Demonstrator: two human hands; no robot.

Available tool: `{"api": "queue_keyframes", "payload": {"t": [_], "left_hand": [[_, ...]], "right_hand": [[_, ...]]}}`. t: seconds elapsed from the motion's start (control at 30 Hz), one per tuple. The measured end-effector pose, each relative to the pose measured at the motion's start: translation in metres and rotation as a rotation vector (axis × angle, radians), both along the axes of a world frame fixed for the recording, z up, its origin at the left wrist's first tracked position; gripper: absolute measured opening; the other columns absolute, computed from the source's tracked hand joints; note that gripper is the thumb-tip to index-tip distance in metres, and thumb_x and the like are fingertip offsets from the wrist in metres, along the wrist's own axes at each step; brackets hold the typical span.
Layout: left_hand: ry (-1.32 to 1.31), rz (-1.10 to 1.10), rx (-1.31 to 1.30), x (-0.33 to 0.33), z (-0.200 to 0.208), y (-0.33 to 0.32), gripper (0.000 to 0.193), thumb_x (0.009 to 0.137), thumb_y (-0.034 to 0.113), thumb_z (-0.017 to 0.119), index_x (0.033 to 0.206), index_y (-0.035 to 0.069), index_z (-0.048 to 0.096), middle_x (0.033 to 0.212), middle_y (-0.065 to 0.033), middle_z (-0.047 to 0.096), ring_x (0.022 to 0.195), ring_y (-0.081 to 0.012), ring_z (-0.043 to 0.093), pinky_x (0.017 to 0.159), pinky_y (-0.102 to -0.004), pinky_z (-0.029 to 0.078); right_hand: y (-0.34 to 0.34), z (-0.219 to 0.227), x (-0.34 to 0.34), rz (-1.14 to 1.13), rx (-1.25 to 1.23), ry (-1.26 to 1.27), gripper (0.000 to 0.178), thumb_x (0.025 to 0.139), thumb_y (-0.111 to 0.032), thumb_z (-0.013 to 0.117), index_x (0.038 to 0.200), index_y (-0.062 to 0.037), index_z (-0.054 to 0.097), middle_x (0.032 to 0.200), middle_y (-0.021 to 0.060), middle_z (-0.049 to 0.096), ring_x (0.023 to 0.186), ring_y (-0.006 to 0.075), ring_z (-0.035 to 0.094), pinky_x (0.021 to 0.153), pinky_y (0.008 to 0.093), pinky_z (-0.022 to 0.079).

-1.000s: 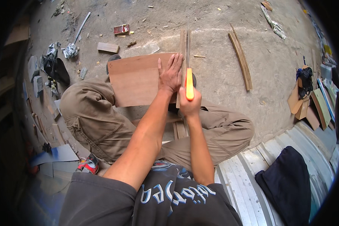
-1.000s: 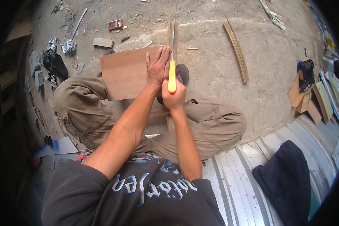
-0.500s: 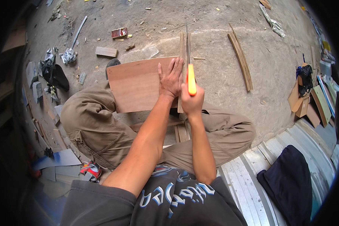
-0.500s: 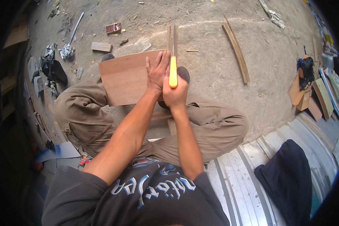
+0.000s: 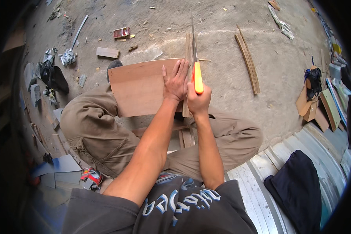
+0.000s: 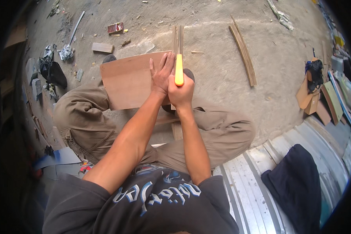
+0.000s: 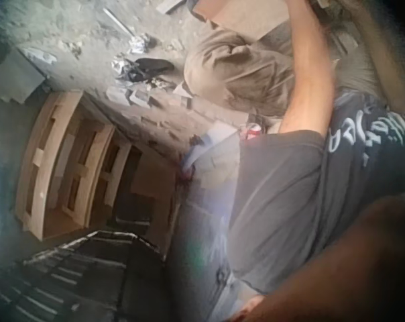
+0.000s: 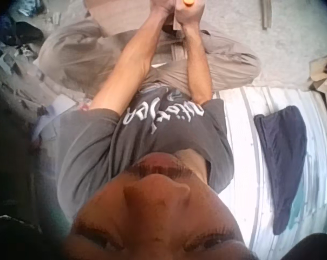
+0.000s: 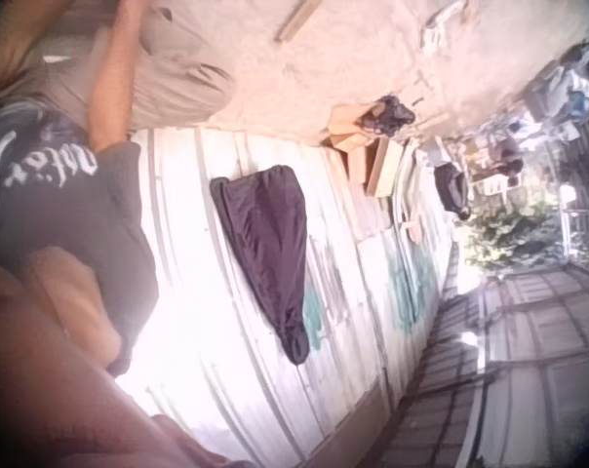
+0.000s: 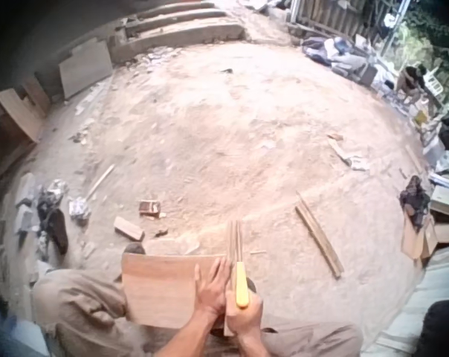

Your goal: The person sits on the ground and uses a hand saw to cut a wooden plank placed on a small wooden stool. They repeatedly saw through the plank, pause to reposition it, and continue cutting until the plank is separated.

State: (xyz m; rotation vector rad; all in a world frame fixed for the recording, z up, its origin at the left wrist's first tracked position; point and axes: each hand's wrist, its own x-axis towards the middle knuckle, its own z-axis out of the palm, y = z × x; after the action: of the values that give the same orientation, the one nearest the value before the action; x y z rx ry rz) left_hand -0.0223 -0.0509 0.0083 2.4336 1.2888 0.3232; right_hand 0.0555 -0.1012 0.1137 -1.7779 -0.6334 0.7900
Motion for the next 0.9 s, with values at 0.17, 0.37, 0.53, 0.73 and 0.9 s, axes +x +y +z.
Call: {"api": "queue_keyframes", "payload": {"t": [0.17,0.37,0.53,0.73,0.9], "left_hand": [[-0.026,0.035,-0.014,-0.006,0.003,0.000,0.062,0.092,0.026,0.048,0.153,0.021,0.034,0.155,0.0047,0.038,0.143,-0.0119,0.035,0.119,-0.0596,0.004],[-0.043,0.021,-0.031,-0.005,0.010,0.003,0.061,0.092,0.023,0.044,0.152,0.016,0.036,0.155,0.0009,0.039,0.145,-0.0145,0.032,0.119,-0.0586,0.005],[0.073,-0.056,0.052,0.001,0.003,0.005,0.067,0.089,0.028,0.047,0.154,0.020,0.033,0.157,0.0027,0.037,0.145,-0.0112,0.031,0.119,-0.0605,0.004],[0.014,0.010,-0.017,-0.007,-0.001,-0.003,0.068,0.088,0.027,0.048,0.154,0.021,0.032,0.156,0.0043,0.037,0.145,-0.0108,0.031,0.119,-0.0603,0.003],[-0.011,0.018,-0.017,-0.006,0.004,0.002,0.067,0.088,0.027,0.048,0.153,0.021,0.033,0.156,0.0040,0.037,0.145,-0.0108,0.031,0.120,-0.0600,0.003]], "right_hand": [[-0.124,0.051,-0.047,0.165,-0.008,-0.148,0.016,0.084,-0.004,0.066,0.072,-0.0009,0.056,0.058,0.0135,0.054,0.049,0.0278,0.053,0.049,0.0378,0.040],[-0.119,0.054,-0.045,0.176,0.011,-0.155,0.013,0.084,-0.004,0.064,0.073,0.0000,0.058,0.057,0.0147,0.052,0.049,0.0319,0.052,0.049,0.0395,0.040],[-0.002,0.005,-0.002,0.021,-0.032,-0.026,0.021,0.087,-0.011,0.063,0.071,0.0003,0.055,0.056,0.0125,0.053,0.049,0.0196,0.048,0.048,0.0360,0.039],[-0.182,0.083,-0.071,0.162,-0.060,-0.126,0.010,0.083,-0.006,0.067,0.078,0.0017,0.063,0.057,0.0135,0.053,0.045,0.0258,0.054,0.049,0.0370,0.045],[-0.106,0.050,-0.038,0.137,-0.046,-0.073,0.020,0.086,-0.007,0.065,0.069,-0.0007,0.056,0.056,0.0123,0.053,0.046,0.0228,0.052,0.047,0.0376,0.040]]}}
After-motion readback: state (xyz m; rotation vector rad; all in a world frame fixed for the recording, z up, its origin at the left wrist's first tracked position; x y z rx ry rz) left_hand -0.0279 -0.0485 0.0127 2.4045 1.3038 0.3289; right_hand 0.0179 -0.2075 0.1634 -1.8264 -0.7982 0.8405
